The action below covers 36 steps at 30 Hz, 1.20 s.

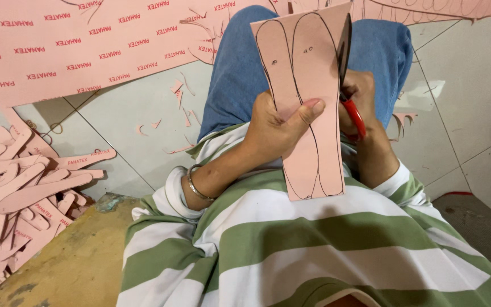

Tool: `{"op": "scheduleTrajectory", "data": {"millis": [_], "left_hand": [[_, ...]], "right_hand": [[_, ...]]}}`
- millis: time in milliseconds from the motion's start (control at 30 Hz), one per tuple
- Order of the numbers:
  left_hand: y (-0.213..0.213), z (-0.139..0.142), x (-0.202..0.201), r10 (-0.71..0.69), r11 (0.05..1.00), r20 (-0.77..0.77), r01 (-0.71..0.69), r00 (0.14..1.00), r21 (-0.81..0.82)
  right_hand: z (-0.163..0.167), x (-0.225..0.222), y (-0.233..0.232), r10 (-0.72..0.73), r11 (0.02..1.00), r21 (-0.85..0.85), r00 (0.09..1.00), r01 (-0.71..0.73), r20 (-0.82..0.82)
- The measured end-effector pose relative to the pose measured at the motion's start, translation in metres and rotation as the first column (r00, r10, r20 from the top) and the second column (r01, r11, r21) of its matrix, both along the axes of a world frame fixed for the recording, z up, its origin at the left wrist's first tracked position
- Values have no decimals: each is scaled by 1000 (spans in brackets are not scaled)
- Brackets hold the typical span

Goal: The person sits on the floor and cuts pink insole-shaped material with red-handled scissors, following drawn outlines on the sheet. They rotate and reposition the material on their lap as they trim along the curved lines, producing cut insole pieces that join a pile of similar cut pieces beside them.

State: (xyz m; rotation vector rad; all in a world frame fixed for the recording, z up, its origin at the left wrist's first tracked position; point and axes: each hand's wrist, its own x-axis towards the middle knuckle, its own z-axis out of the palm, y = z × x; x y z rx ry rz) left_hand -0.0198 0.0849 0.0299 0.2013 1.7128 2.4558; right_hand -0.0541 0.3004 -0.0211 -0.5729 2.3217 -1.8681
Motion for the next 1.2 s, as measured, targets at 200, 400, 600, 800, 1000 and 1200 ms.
{"op": "scheduleTrajectory", "data": {"millis": [200,400,600,800,1000,1200], "left_hand": [[1,-9,-4,-39,999,5,39,999,-12],[5,-15,-4,-48,999,13,48,999,13],[7,-18,-3,-23,999,25,24,999,-32],[7,-17,-4,-47,999,24,47,999,16],[8,-19,-6,-62,998,-3,62,998,-6],[9,-23,-7,-69,998,-26,69,997,-7]], "right_hand": [[18,-13,7,73,995,43,959,-88,275],[35,-33,17,240,967,36,951,-252,195],[1,-21,16,39,990,132,990,-57,138],[-5,-24,22,93,976,190,994,-103,58],[7,-29,19,203,977,23,960,-211,192],[9,-37,26,242,970,-49,948,-237,207]]}}
